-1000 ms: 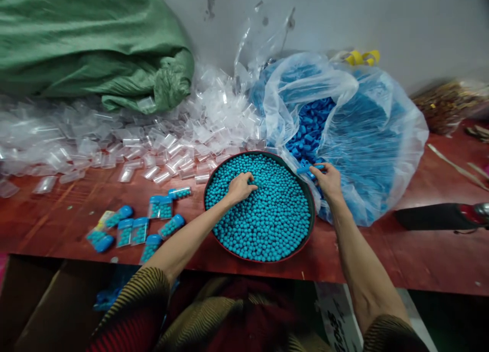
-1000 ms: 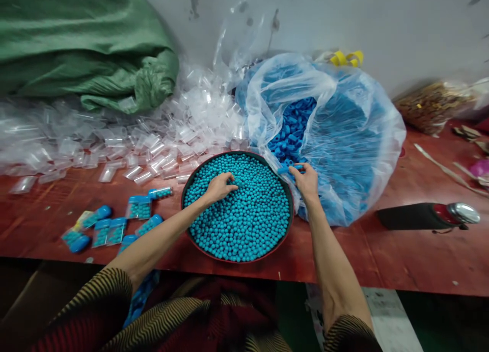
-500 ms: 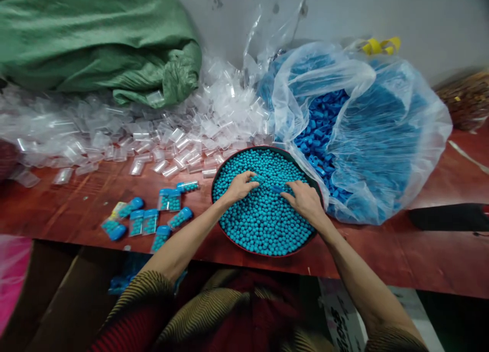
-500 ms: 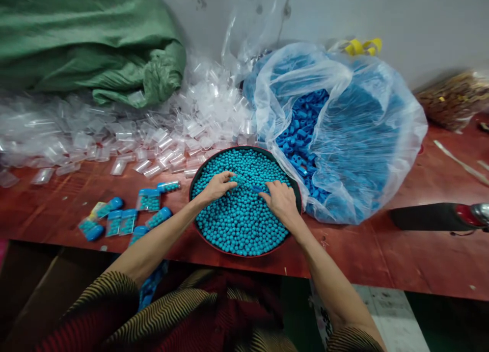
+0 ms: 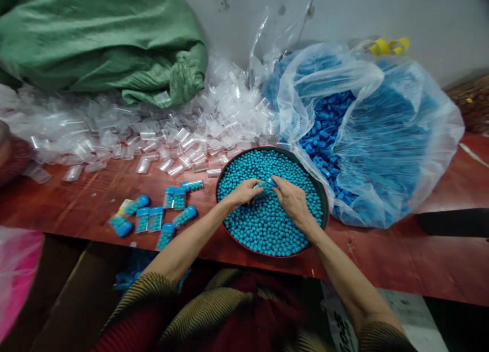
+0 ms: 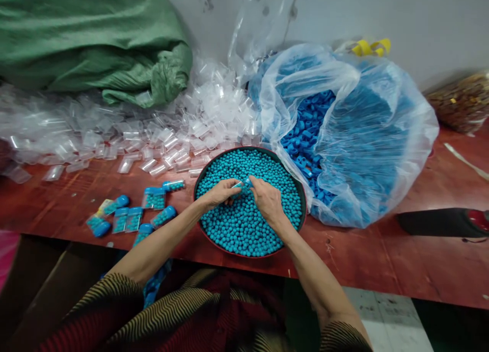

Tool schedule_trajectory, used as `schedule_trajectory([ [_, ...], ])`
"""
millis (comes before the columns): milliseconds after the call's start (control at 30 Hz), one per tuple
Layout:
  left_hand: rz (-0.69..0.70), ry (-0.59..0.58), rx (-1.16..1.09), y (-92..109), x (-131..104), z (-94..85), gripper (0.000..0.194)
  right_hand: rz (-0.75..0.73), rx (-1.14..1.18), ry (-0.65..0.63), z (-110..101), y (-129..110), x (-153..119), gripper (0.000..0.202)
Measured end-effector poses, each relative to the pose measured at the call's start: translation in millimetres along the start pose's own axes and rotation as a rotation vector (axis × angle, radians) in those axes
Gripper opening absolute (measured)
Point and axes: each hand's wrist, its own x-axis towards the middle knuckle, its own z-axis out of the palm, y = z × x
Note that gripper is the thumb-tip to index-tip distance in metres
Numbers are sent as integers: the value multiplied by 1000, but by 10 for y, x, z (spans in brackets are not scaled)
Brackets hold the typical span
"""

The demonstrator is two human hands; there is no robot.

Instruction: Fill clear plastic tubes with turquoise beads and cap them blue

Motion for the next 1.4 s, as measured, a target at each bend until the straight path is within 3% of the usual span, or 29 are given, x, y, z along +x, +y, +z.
schedule_trajectory([
  [100, -14, 33, -55, -18, -26, -16, 19, -70, 102, -23, 27, -43, -7, 39],
  [233, -63, 38, -133, -53, -49, -98, 28, -87, 261, -85, 32, 73, -104, 36],
  [367, -10, -35, -137, -63, -64, -97, 34, 52, 462, 4, -21, 111, -118, 31],
  [533, 130, -48, -102, -32, -124, 17, 41, 245, 681, 92, 1, -81, -78, 28],
  [633, 141, -41, -51, -28, -176, 62, 50, 383, 797, 134, 57, -161, -92, 24],
  [833, 129, -113, -152, -81, -258, 74, 61, 517, 991, 100, 19, -204, -110, 21],
  [1000, 129, -78, -116, -38, -340, 89, 62, 407, 897, 56, -107, -214, -126, 17],
  [1133, 156, 16, -203, -24, -387, 170, 50, 257, 733, 18, -203, -241, -147, 14],
  [1267, 191, 69, -271, -77, -401, 265, 42, 89, 599, 74, -207, -274, -195, 15],
  [1400, 167, 118, -265, -98, -423, 299, 40, -5, 581, 37, -204, -208, -219, 17],
])
